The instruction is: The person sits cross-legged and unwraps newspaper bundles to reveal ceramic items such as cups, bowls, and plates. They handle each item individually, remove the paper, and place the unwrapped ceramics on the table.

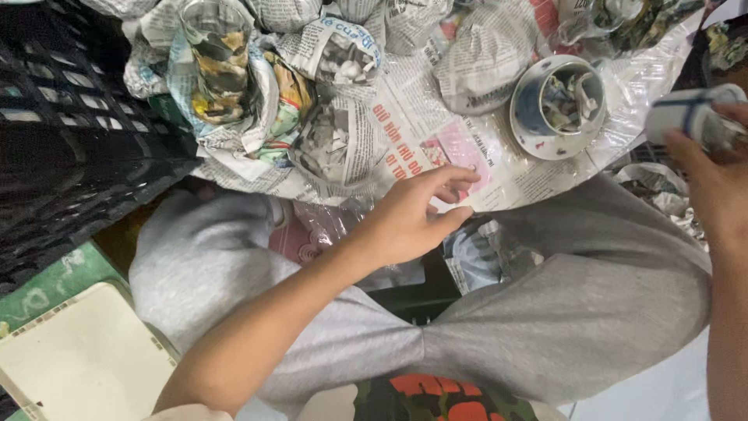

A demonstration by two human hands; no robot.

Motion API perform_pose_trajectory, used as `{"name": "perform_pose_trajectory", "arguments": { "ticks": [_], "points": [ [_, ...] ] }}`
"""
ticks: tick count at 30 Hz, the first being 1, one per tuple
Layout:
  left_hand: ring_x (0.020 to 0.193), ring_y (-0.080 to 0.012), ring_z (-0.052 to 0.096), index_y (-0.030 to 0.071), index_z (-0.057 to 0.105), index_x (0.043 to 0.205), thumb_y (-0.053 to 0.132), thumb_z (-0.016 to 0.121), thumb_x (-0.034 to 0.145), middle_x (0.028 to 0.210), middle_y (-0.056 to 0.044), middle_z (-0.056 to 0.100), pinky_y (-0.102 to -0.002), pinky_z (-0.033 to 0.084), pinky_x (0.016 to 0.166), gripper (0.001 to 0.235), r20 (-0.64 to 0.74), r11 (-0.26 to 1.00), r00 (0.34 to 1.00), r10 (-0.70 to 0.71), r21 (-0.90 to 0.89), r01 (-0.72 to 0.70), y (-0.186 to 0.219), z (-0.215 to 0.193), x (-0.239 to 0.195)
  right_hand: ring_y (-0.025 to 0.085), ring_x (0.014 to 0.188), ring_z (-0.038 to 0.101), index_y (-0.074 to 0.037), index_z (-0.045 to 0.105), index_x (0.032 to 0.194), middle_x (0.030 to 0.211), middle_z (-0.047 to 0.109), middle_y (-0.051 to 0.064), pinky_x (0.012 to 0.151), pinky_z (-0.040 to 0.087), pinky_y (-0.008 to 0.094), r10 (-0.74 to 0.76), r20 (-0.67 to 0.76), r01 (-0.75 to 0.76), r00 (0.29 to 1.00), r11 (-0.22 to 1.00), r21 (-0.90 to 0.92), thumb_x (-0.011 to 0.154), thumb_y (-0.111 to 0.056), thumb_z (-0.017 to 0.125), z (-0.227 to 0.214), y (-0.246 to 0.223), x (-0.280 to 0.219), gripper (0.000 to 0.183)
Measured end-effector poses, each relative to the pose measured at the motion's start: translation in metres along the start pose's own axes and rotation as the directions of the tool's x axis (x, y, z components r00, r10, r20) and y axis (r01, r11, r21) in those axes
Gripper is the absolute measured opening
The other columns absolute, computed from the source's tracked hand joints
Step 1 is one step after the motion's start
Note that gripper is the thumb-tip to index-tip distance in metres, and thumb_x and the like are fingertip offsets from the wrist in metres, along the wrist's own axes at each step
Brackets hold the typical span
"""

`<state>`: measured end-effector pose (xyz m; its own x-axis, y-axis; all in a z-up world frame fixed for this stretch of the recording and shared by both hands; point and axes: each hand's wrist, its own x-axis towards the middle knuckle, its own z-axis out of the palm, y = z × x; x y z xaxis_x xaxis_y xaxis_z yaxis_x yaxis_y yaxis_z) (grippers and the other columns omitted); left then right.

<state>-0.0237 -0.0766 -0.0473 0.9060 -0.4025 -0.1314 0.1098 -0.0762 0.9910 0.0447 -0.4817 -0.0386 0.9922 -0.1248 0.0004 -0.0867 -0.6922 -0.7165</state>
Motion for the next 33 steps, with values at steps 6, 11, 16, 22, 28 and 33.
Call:
{"name": "perform_pose_trajectory", "arguments": {
  "ticks": [6, 11, 16, 22, 28, 33],
  "points": [
    [0.103, -0.0227, 0.073, 0.010, 0.062, 0.130, 0.019, 0.072, 0.092, 0.119, -0.009, 0.074, -0.037, 0.059, 0.083, 0.040, 0.008, 0.986, 1.000, -0.003, 0.167, 0.002, -0.003, -0.007, 0.001, 0.030, 0.111, 0.074, 0.002, 0.051, 0.132, 0.123, 0.067, 0.025, 0.087, 0.064, 0.034, -0.329, 0.129, 0.350, 0.935, 0.810, -0.470, 0.102, -0.005, 0.087, 0.023, 0.045, 0.064, 0.048],
    [0.106, -0.0253, 0.072, 0.009, 0.062, 0.129, 0.020, 0.071, 0.092, 0.122, -0.010, 0.073, -0.038, 0.058, 0.088, 0.040, -0.003, 0.985, 0.999, 0.038, 0.171, -0.037, 0.000, -0.019, -0.003, 0.032, 0.119, 0.072, 0.001, 0.042, 0.145, 0.127, 0.064, 0.024, 0.091, 0.063, 0.039, -0.328, 0.051, 0.312, 0.943, 0.821, -0.479, 0.098, -0.010, 0.093, 0.035, 0.075, 0.095, 0.071],
    [0.107, -0.0260, 0.072, 0.010, 0.063, 0.129, 0.023, 0.072, 0.092, 0.121, -0.010, 0.074, -0.039, 0.057, 0.089, 0.040, 0.003, 0.982, 1.000, 0.006, 0.188, -0.006, 0.000, -0.020, -0.005, 0.029, 0.127, 0.070, 0.001, 0.029, 0.155, 0.139, 0.059, 0.026, 0.096, 0.061, 0.037, -0.406, 0.054, 0.395, 0.912, 0.836, -0.381, 0.098, -0.007, 0.087, 0.038, 0.084, 0.103, 0.082],
    [0.107, -0.0264, 0.073, 0.011, 0.064, 0.128, 0.025, 0.071, 0.092, 0.120, -0.009, 0.074, -0.040, 0.056, 0.089, 0.039, 0.041, 0.979, 0.999, -0.032, 0.204, 0.023, 0.001, -0.012, -0.004, 0.025, 0.126, 0.073, -0.001, 0.032, 0.157, 0.135, 0.069, 0.019, 0.100, 0.060, 0.039, -0.333, 0.038, 0.329, 0.942, 0.893, -0.308, 0.099, -0.012, 0.084, 0.048, 0.081, 0.125, 0.079],
    [0.104, -0.0262, 0.073, 0.011, 0.064, 0.127, 0.026, 0.071, 0.092, 0.118, -0.008, 0.074, -0.040, 0.057, 0.087, 0.039, 0.045, 0.976, 0.998, -0.045, 0.214, 0.034, -0.001, -0.012, -0.001, 0.026, 0.129, 0.072, -0.003, 0.039, 0.154, 0.137, 0.070, 0.019, 0.106, 0.063, 0.038, -0.439, 0.075, 0.437, 0.895, 0.835, -0.334, 0.099, -0.008, 0.085, 0.051, 0.080, 0.145, 0.072],
    [0.104, -0.0264, 0.072, 0.010, 0.063, 0.128, 0.025, 0.071, 0.092, 0.117, -0.011, 0.074, -0.040, 0.057, 0.085, 0.040, 0.039, 0.964, 0.998, -0.047, 0.263, 0.035, -0.004, -0.013, 0.004, 0.029, 0.133, 0.072, -0.001, 0.039, 0.149, 0.140, 0.068, 0.021, 0.106, 0.059, 0.038, -0.480, 0.142, 0.499, 0.866, 0.849, -0.176, 0.107, -0.004, 0.082, 0.057, 0.070, 0.150, 0.059]
  ]
}}
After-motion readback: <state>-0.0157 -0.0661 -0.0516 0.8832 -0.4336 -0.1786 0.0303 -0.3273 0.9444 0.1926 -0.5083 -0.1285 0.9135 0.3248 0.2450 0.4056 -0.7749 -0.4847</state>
